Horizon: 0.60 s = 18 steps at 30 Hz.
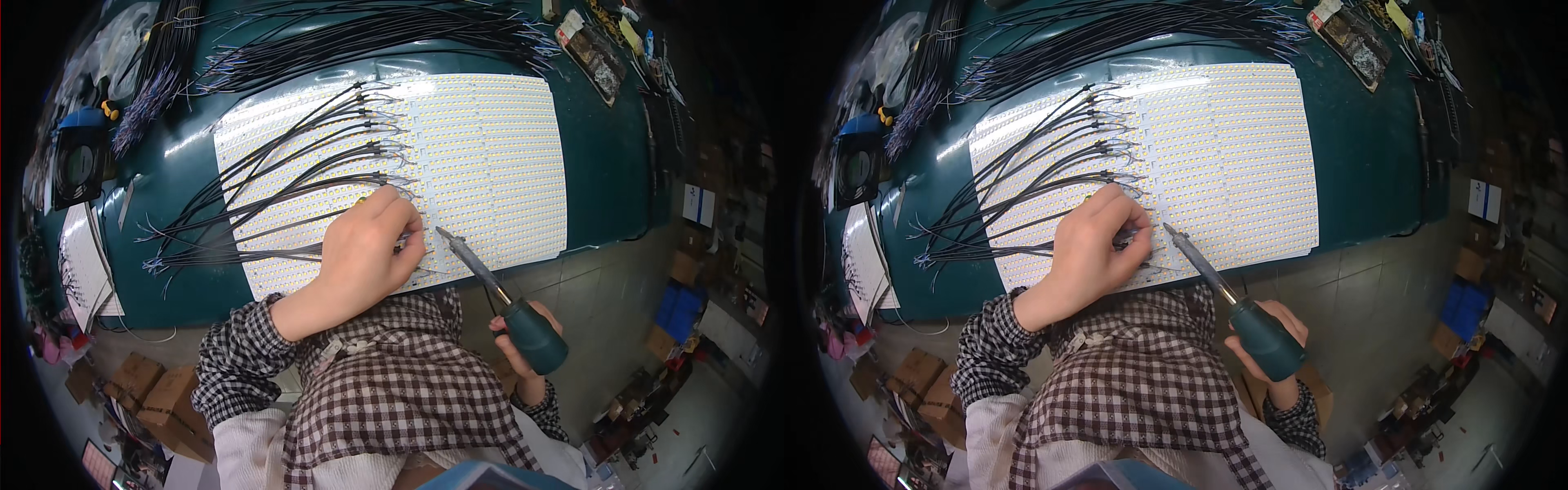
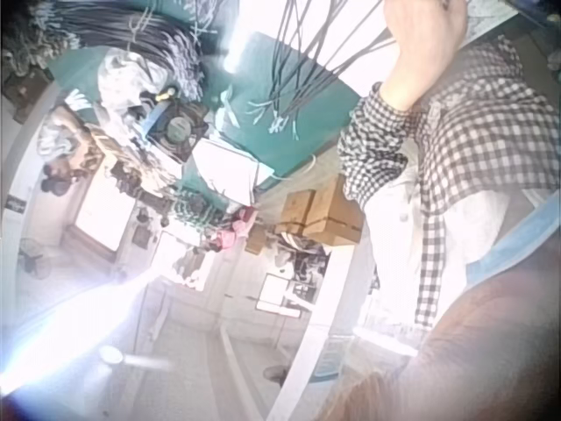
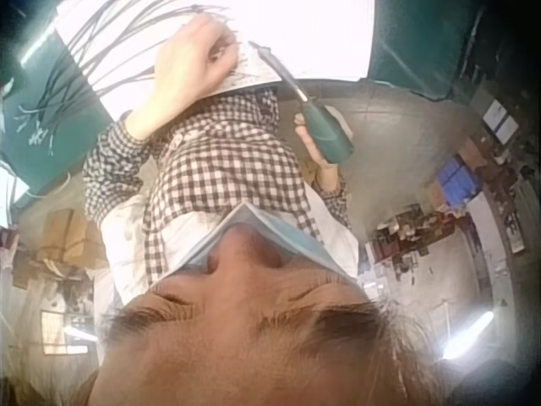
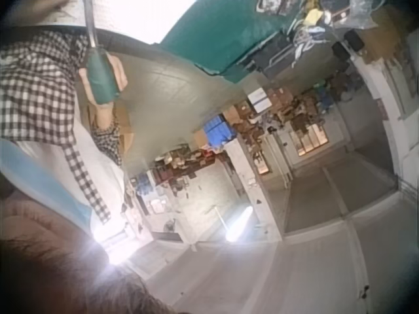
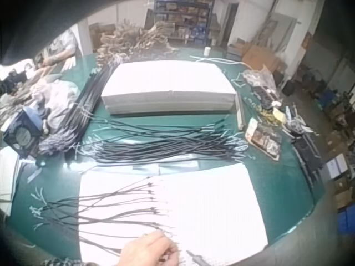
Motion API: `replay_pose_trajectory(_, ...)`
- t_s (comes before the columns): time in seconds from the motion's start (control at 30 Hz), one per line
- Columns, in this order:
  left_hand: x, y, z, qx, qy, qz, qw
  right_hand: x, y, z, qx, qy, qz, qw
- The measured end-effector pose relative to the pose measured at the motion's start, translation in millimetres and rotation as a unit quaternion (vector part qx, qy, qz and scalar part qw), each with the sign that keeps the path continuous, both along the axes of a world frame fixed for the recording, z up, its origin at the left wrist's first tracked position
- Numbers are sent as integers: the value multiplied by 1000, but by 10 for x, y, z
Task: The person moves a completed LED board away, positions a new LED panel on the work table, and solders wires onto the panel using a soldering tool.
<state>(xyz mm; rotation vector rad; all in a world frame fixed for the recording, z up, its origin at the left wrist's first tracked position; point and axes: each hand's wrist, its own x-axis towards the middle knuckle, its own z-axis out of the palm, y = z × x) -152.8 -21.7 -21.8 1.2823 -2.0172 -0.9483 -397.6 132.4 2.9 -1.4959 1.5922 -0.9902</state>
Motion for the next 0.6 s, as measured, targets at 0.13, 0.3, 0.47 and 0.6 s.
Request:
replay_pose_trajectory(0.13, -1, 0, 4, -11, 7, 7, 1000, -29, -2, -13, -23, 52, 26, 998)
replay_pose_trajectory(0.3, 0, -8, -5, -12, 5, 0, 1000, -42, 9, -38, -25, 74, 53, 996)
replay_pose_trajectory(0.47, 3, -4, -6, -11, 9, 2, 1000, -37, 19, -66, -32, 71, 48, 996)
replay_pose_trajectory(0.6, 5, -5, 1, -2, 9, 0, 1000, -15, 12, -77, -31, 67, 41, 996)
